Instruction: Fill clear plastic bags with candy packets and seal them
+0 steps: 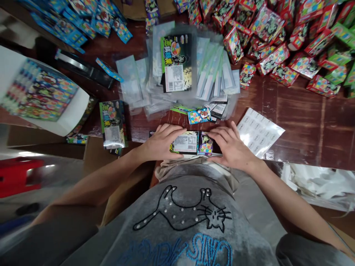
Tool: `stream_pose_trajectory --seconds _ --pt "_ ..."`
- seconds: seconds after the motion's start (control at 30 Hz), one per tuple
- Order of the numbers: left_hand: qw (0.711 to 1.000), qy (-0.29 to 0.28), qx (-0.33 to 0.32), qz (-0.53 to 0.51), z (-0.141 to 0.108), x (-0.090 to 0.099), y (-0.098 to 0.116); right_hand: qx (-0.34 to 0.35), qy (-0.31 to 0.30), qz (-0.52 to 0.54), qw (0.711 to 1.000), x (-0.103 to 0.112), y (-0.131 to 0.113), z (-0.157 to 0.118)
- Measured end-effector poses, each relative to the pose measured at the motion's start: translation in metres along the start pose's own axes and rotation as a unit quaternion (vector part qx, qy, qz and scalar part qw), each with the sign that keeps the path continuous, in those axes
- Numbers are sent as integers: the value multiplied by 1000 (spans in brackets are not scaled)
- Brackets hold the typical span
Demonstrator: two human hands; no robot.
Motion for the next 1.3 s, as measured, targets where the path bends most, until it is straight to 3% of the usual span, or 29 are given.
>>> stream_pose_trajectory --seconds 0.23,0.37,0.63,0.73,0.83,0.93,1.03,1.07,1.17,1.2,1.3 --pt "1000 -5 -11 -7 8 -3 5 40 -26 43 998 2 18 7" --pt "1000 -1 -1 -28 11 -4 4 30 -34 55 997 5 27 13" --pt "998 58 36 7 15 -10 15 -21 28 -16 999 0 12 21" --pt "996 67 34 39 15 -7 20 -4 27 -30 999 1 5 18" --pt "996 54 15 75 16 7 23 20 26 -26 999 14 7 16" --pt "990 72 -65 99 30 36 24 3 87 -66 994 54 38 18" --pt "971 114 -157 137 82 64 26 -164 179 -168 955 120 106 20" --pt "966 119 -174 152 109 70 29 -243 209 -213 923 145 134 18" --pt "956 106 -191 194 206 73 49 -433 220 -303 820 206 215 7" --pt "954 96 -192 210 238 70 59 -475 203 -291 805 218 237 2" --pt "952 57 -193 231 314 56 86 -505 140 -246 815 232 273 -10"
Point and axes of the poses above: each hand's wrist, its own z-axis towards the middle knuckle, its own x-axis out of the back of the hand, y = z × x, the point moved 1 cm from there along z, towards the middle knuckle, and after that the axes turned 4 degrees about x, right-handed, at the moved point
